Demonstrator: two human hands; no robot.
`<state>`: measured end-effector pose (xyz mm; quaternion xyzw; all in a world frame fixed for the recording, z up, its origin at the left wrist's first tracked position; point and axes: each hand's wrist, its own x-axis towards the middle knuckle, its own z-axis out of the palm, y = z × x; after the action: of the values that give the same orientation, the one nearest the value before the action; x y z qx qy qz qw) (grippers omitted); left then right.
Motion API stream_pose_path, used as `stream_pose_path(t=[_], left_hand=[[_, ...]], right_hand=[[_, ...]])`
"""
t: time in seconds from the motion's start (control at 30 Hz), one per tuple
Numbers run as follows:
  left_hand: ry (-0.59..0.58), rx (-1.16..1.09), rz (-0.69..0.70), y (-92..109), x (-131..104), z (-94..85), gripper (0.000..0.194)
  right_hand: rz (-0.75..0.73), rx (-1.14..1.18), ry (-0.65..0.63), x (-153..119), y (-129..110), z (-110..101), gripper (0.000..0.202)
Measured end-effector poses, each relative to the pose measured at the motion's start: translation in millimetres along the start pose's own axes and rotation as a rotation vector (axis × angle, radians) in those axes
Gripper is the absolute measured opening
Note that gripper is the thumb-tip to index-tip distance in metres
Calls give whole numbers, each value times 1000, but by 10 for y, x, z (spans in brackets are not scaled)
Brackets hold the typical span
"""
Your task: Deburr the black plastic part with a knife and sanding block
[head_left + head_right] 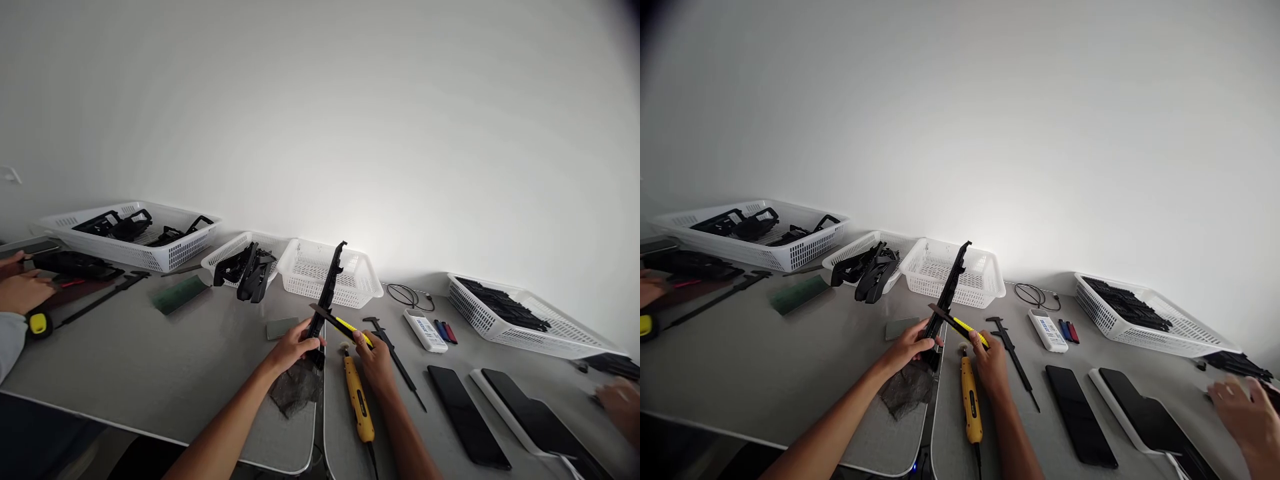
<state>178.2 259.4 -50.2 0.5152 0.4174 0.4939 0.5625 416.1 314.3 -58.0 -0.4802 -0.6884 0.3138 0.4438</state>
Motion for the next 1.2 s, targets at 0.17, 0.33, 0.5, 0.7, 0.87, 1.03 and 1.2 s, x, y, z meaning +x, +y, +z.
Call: stream_pose_path(t=[0.17, 0.33, 0.5, 0.7, 0.87, 1.03, 1.2], left_hand=[[-30, 19, 17, -77, 24, -10, 91], [48, -48, 17, -53, 34, -16, 74], [66, -114, 43, -9, 24, -4, 48], [25, -111, 40, -5, 30, -50, 53], [-1, -190, 9, 24, 5, -43, 74], [-31, -268, 3, 35, -23, 25, 55], [-23, -264, 30, 81, -31, 63, 46]], right_hand=[[25, 12, 25, 6, 5, -2, 61], [21, 67, -49, -20, -69, -41, 60], [21, 59, -132, -31, -68, -26, 61], [36, 23, -82, -12, -23, 13, 64], [56, 66, 0, -7, 8, -30, 62], [46, 140, -130, -23, -3, -60, 58], [58, 97, -85, -20, -20, -63, 58]])
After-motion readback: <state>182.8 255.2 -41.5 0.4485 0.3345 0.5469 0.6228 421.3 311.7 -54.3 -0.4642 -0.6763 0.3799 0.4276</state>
